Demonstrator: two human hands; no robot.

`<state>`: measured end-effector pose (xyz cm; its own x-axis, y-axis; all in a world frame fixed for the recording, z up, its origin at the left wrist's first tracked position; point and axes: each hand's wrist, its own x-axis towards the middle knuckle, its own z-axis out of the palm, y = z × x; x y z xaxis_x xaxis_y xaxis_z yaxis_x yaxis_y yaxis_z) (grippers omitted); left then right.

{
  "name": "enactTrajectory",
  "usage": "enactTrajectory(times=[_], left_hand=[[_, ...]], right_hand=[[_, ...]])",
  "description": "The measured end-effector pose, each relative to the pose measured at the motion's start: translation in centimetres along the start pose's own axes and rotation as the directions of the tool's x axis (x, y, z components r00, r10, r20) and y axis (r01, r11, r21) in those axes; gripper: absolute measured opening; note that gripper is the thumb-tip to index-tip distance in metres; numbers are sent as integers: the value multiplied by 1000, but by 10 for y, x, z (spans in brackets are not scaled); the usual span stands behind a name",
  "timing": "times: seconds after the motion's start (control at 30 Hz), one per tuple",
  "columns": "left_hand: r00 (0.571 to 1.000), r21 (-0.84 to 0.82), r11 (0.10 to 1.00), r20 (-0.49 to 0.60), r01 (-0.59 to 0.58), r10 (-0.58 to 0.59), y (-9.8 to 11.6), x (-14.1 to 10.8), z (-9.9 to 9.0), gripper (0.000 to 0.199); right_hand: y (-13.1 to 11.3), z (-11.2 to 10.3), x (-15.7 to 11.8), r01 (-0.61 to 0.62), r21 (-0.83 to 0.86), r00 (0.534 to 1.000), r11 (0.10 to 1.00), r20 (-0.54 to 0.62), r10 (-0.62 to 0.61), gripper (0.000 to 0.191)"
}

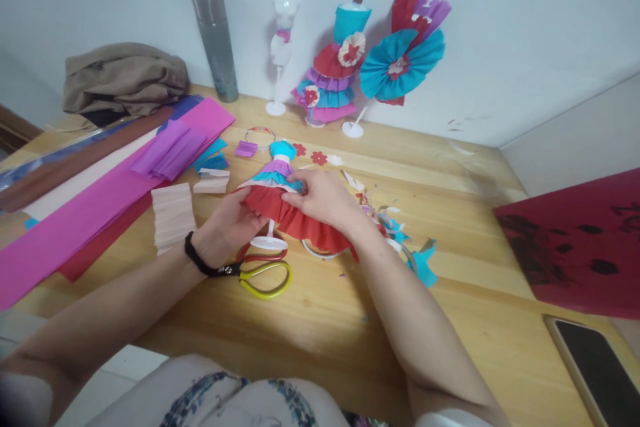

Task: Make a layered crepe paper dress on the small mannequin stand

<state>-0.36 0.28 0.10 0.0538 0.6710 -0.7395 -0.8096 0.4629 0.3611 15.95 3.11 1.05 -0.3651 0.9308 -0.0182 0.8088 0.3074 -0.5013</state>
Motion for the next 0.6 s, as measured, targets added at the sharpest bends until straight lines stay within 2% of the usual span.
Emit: enactTrajectory(times=[0.13,0.27,0.43,0.6], left_hand=[[1000,7,1000,-20,12,-12,-1,0,-1,31],[999,13,1000,-36,20,-19,-1,0,-1,30],[1000,29,999,-21,23,-22,-1,-1,0,33],[999,44,999,-38,28,-26,0,-2,0,35]], right_hand=[[-14,4,-1,-115,-148,993,982,-50,109,26],[-19,9,2,-148,-236,987,960,-103,126,21],[-19,12,4,-175,-286,982,942,-120,146,19],[-16,14,5,-164,-267,983,950,-123,135,17]])
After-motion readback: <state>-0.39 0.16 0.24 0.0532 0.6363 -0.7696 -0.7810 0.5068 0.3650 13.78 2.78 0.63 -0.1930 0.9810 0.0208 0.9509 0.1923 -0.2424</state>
